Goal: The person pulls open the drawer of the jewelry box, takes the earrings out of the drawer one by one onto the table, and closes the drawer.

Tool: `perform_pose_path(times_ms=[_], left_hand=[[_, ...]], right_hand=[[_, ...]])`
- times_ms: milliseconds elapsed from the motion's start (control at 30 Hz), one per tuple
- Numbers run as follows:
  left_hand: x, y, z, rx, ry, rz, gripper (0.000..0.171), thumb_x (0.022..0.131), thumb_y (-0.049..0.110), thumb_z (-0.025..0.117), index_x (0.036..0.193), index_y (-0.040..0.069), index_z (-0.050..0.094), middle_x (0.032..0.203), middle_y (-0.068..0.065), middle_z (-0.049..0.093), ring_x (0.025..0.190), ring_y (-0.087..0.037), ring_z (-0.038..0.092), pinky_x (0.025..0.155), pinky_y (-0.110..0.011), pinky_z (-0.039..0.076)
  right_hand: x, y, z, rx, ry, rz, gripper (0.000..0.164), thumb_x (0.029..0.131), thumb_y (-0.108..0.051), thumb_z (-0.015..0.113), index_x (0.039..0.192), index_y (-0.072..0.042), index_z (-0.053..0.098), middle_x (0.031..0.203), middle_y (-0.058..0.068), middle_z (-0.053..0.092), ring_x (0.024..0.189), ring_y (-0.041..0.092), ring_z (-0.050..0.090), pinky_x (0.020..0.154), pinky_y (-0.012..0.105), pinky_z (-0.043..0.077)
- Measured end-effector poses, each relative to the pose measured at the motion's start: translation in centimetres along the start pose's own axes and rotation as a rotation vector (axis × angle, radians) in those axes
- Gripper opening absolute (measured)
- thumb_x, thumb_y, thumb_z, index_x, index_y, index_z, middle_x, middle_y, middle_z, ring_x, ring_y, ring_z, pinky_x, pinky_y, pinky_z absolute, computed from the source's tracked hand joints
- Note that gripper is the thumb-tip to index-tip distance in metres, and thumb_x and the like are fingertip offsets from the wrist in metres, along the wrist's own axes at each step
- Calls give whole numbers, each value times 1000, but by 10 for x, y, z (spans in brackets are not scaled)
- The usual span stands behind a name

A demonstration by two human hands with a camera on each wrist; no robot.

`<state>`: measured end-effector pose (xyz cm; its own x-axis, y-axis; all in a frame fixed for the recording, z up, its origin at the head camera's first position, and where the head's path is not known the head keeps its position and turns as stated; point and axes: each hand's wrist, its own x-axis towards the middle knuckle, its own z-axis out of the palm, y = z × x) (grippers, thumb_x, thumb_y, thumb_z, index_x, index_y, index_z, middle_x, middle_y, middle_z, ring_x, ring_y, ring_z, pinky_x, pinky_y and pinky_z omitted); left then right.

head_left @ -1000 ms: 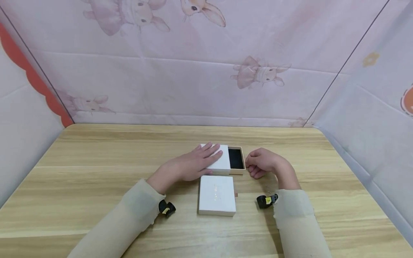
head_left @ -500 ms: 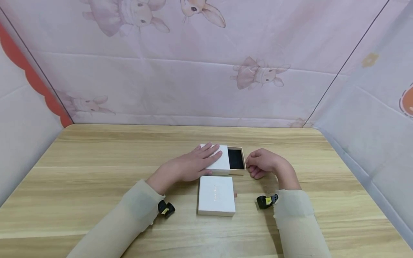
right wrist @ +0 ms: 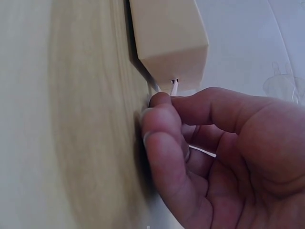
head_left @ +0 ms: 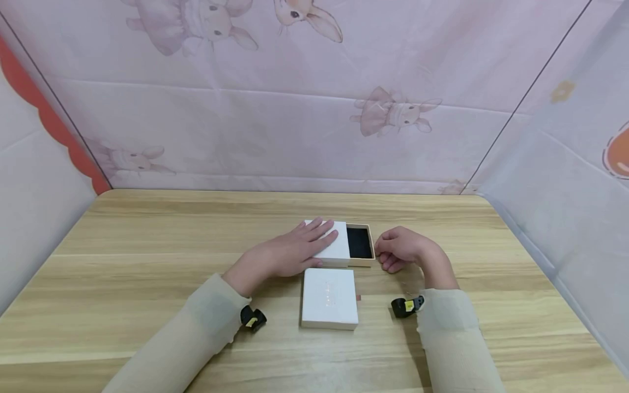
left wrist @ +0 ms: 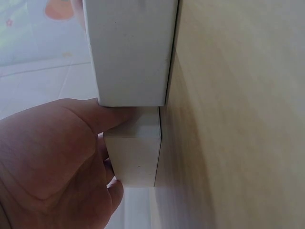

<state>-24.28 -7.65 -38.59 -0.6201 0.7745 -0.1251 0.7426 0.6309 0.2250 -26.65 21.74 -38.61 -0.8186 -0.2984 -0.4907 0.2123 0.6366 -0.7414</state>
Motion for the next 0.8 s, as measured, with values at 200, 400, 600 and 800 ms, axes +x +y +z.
perform_pose_path(times_ms=[200, 400, 600, 800], left_hand=[[-1, 1, 0, -8, 4, 1, 64, 108, 35, 41, 161, 15, 11, 168, -11, 1, 154, -33, -1, 124, -50, 7], [-1, 1, 0, -18, 13, 9, 64, 108, 33, 42, 161, 13, 13, 168, -12, 2, 154, -34, 0, 124, -52, 8], [-1, 0, 1, -18, 12, 10, 65, 107, 32, 43, 161, 12, 13, 168, -13, 2, 154, -35, 0, 124, -52, 8], [-1, 0, 0, -21, 5, 8, 65, 107, 34, 43, 161, 13, 12, 168, -12, 1, 154, -34, -1, 124, -51, 7]], right_hand=[[1, 2, 0, 0, 9, 3, 23, 102, -9, 46, 95, 2, 65, 74, 6, 60, 62, 13, 62, 61, 29, 59], [1, 3, 0, 7, 12, 3, 23, 102, -9, 46, 94, 3, 64, 74, 6, 60, 62, 13, 62, 61, 29, 59], [0, 3, 0, 13, 17, 6, 23, 102, -9, 46, 94, 3, 65, 74, 6, 60, 62, 13, 61, 60, 29, 59], [0, 2, 0, 19, 13, 8, 23, 101, -8, 46, 93, 3, 64, 74, 6, 60, 62, 13, 62, 61, 29, 59]])
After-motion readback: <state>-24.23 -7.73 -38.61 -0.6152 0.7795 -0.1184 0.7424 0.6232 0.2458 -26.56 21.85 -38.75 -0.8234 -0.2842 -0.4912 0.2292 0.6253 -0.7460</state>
